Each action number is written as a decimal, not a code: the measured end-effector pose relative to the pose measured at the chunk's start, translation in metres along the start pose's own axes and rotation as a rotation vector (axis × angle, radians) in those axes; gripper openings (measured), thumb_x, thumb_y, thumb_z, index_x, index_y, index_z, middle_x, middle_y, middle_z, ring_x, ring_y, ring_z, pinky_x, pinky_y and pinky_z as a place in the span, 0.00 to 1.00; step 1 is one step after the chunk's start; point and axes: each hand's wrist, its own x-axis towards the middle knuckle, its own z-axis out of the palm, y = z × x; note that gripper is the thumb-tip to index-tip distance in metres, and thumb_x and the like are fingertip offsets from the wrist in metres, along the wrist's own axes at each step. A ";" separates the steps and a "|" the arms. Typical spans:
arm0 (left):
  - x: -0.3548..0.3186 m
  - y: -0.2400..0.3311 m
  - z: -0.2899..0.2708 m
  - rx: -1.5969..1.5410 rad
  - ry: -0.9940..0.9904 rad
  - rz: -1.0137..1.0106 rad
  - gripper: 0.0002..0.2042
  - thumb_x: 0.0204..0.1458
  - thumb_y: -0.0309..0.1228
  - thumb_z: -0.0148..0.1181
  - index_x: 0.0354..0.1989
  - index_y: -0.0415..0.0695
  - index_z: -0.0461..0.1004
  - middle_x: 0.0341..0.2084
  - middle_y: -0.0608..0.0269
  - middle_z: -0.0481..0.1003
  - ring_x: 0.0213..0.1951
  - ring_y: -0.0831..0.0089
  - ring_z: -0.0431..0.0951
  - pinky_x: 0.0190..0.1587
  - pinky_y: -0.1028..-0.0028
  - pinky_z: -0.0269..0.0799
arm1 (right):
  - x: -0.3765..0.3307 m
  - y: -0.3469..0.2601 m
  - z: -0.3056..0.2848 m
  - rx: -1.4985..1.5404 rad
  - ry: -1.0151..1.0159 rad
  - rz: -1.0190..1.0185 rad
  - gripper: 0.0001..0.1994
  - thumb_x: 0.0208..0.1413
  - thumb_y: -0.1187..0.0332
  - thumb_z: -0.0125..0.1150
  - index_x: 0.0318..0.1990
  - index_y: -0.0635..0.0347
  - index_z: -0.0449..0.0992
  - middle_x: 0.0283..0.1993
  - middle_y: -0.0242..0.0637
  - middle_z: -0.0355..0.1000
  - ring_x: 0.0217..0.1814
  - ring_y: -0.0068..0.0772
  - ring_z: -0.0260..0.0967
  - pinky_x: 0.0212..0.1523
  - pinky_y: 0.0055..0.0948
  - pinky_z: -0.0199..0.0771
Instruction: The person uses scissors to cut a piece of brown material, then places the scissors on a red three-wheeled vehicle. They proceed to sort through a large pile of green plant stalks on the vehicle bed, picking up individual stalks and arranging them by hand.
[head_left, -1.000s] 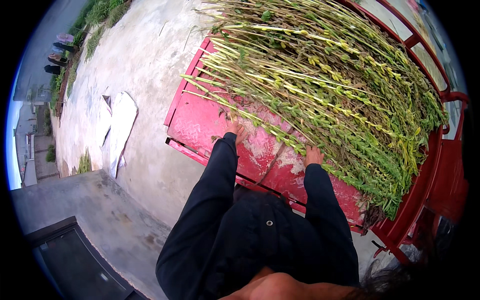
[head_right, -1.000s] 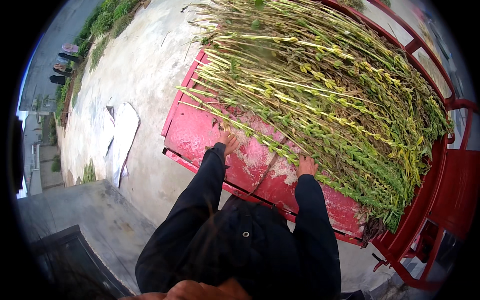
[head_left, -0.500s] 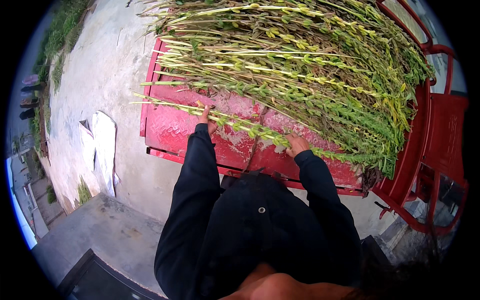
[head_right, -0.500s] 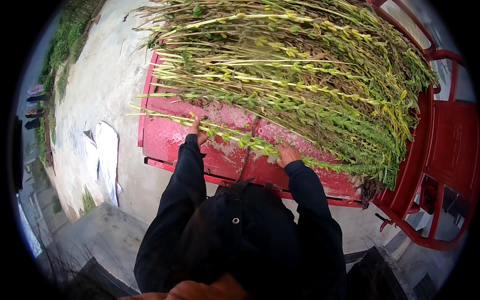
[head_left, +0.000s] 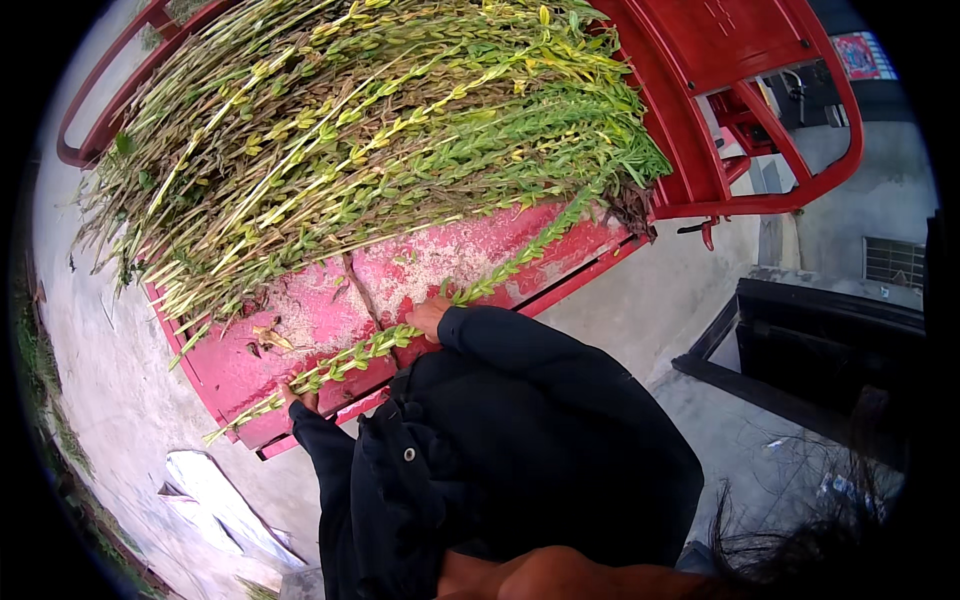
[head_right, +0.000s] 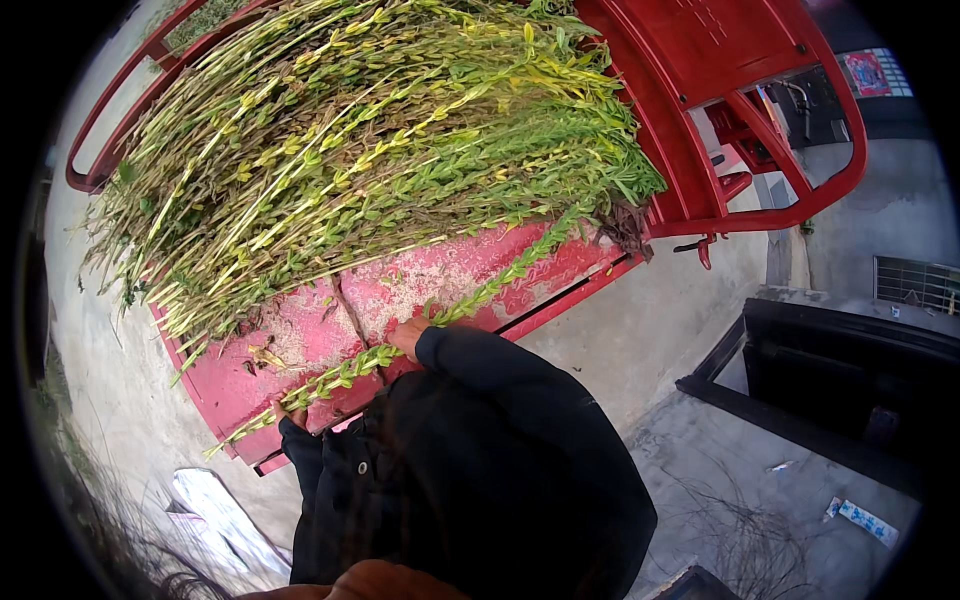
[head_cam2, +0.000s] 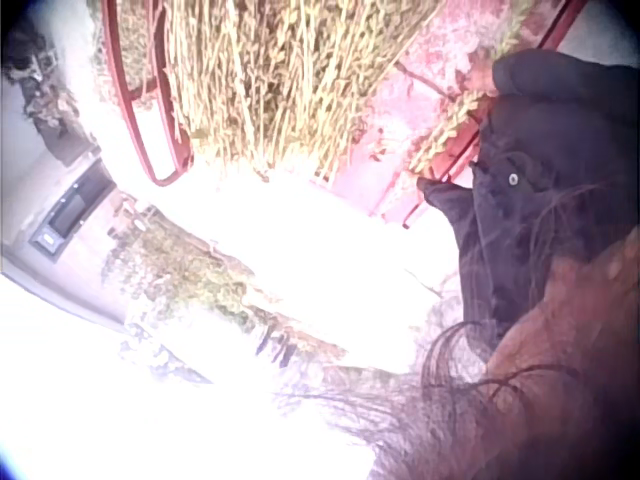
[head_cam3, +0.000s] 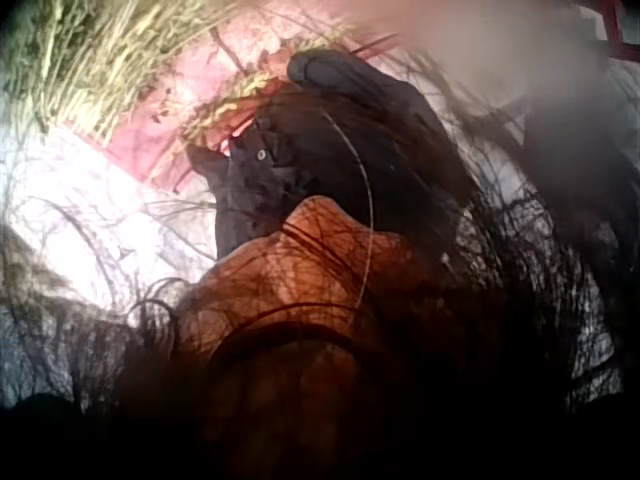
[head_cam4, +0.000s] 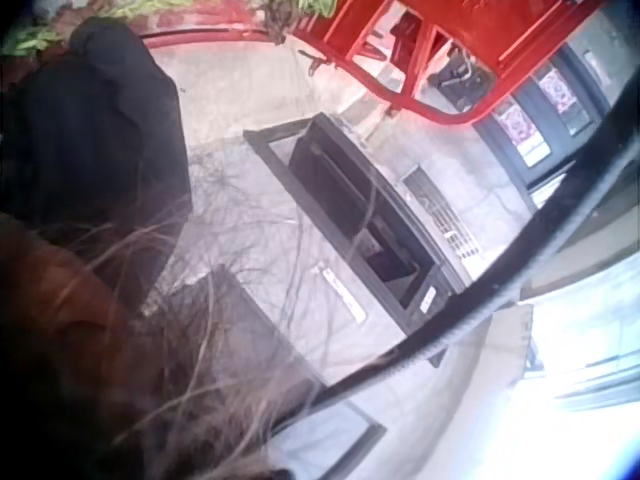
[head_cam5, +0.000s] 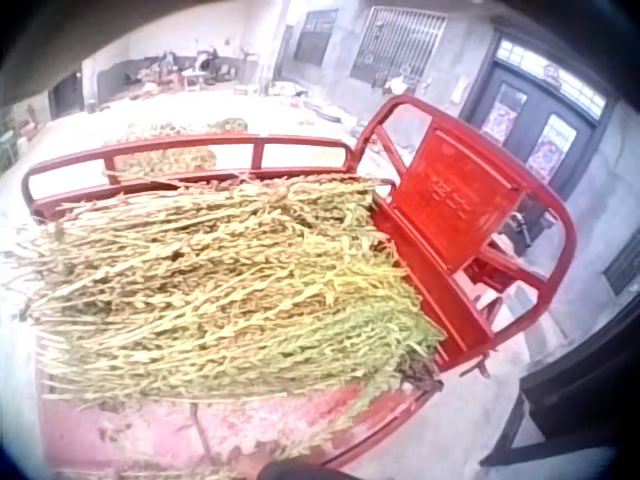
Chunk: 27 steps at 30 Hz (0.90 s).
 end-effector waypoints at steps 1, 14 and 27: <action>0.002 -0.005 0.002 -0.001 0.034 -0.035 0.12 0.51 0.42 0.52 0.30 0.46 0.69 0.31 0.62 0.72 0.40 0.60 0.70 0.46 0.49 0.62 | 0.003 0.011 0.010 -0.015 0.006 0.019 0.11 0.36 0.72 0.55 0.32 0.59 0.69 0.31 0.45 0.70 0.36 0.47 0.69 0.32 0.44 0.68; -0.011 -0.029 0.022 -0.040 0.268 -0.242 0.15 0.50 0.41 0.53 0.41 0.45 0.67 0.43 0.60 0.69 0.48 0.59 0.67 0.48 0.50 0.61 | 0.014 0.034 0.049 -0.136 0.161 0.095 0.13 0.36 0.72 0.56 0.35 0.56 0.70 0.37 0.39 0.68 0.41 0.44 0.66 0.40 0.42 0.65; 0.029 -0.056 -0.031 1.092 0.571 0.347 0.33 0.38 0.46 0.64 0.51 0.37 0.62 0.42 0.50 0.70 0.43 0.57 0.71 0.44 0.65 0.67 | -0.025 0.030 0.018 -0.098 0.340 0.327 0.23 0.39 0.64 0.61 0.47 0.54 0.66 0.50 0.42 0.59 0.51 0.43 0.58 0.47 0.44 0.60</action>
